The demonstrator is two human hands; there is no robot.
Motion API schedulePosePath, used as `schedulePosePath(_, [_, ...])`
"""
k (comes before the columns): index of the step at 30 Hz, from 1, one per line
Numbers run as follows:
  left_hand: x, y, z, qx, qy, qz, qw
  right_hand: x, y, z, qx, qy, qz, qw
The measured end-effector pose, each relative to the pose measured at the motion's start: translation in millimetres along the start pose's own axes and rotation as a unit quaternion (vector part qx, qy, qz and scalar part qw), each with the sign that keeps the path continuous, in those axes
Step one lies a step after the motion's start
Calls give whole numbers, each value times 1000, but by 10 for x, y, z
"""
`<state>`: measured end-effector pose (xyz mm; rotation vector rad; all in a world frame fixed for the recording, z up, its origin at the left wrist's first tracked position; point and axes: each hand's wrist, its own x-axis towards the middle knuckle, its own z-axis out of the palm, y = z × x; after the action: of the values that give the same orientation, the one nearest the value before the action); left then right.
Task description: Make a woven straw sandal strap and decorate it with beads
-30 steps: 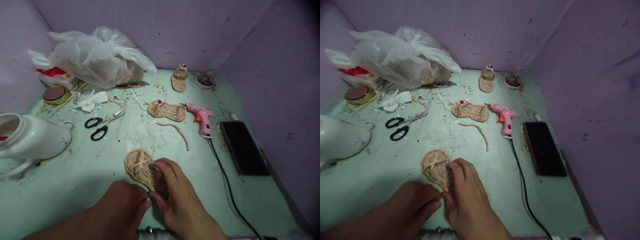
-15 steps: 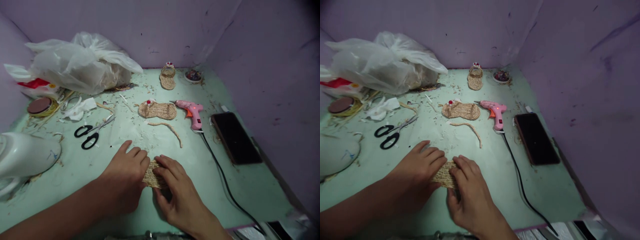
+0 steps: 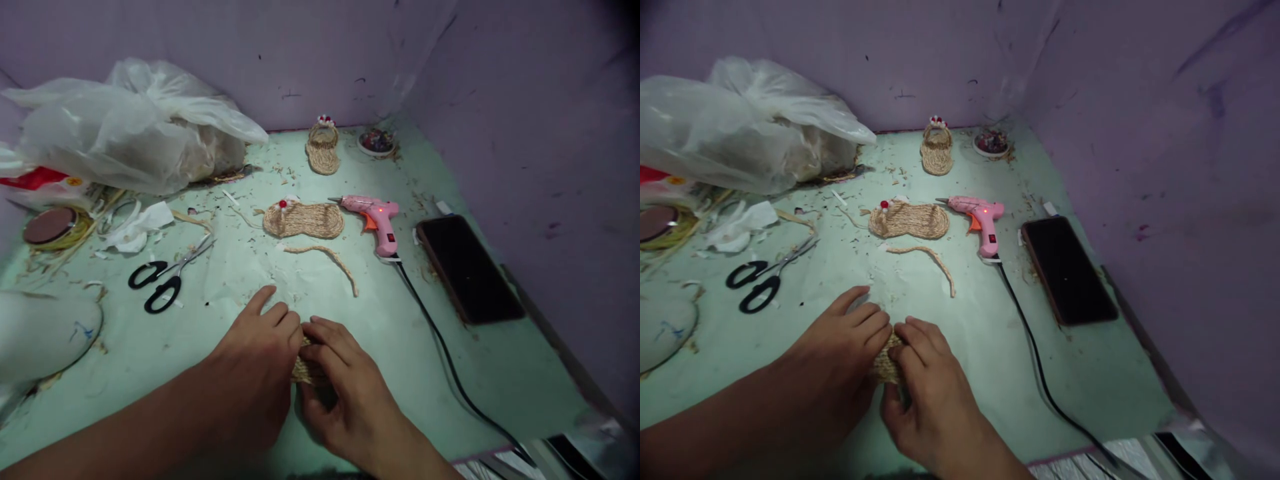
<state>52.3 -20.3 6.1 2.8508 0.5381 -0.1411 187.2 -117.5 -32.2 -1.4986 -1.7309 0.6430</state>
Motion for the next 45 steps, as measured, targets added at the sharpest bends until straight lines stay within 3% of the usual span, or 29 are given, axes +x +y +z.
schedulePosePath(6, [-30,-17,0,-45,2,-9,999,-43,26,-14,1,18,-14,1000])
schedulePosePath(12, [-44,-12,-26,-45,14,-29,998,-21,-1,-44,-39,-46,-49,997])
schedulePosePath(19, [-66,30,-57,-43,17,-38,998,35,-55,33,-37,-11,-46,998])
schedulePosePath(26, [-43,-31,76,-46,47,9,998,7,-40,92,-24,25,-22,999])
schedulePosePath(32, [-32,-2,82,-44,19,16,999,37,-42,80,-22,10,-13,1000])
schedulePosePath(37, [-70,-60,-72,-71,-4,-30,997,6,-21,-21,13,-7,-17,1000])
schedulePosePath(40, [-96,-146,-136,-122,-12,-38,992,8,-14,-65,41,33,15,999])
schedulePosePath(43, [-79,-168,-128,-117,-15,-71,990,88,-26,-62,-6,76,27,997])
schedulePosePath(45, [-48,-143,-95,-81,-11,-85,993,161,-37,-39,-65,60,13,996])
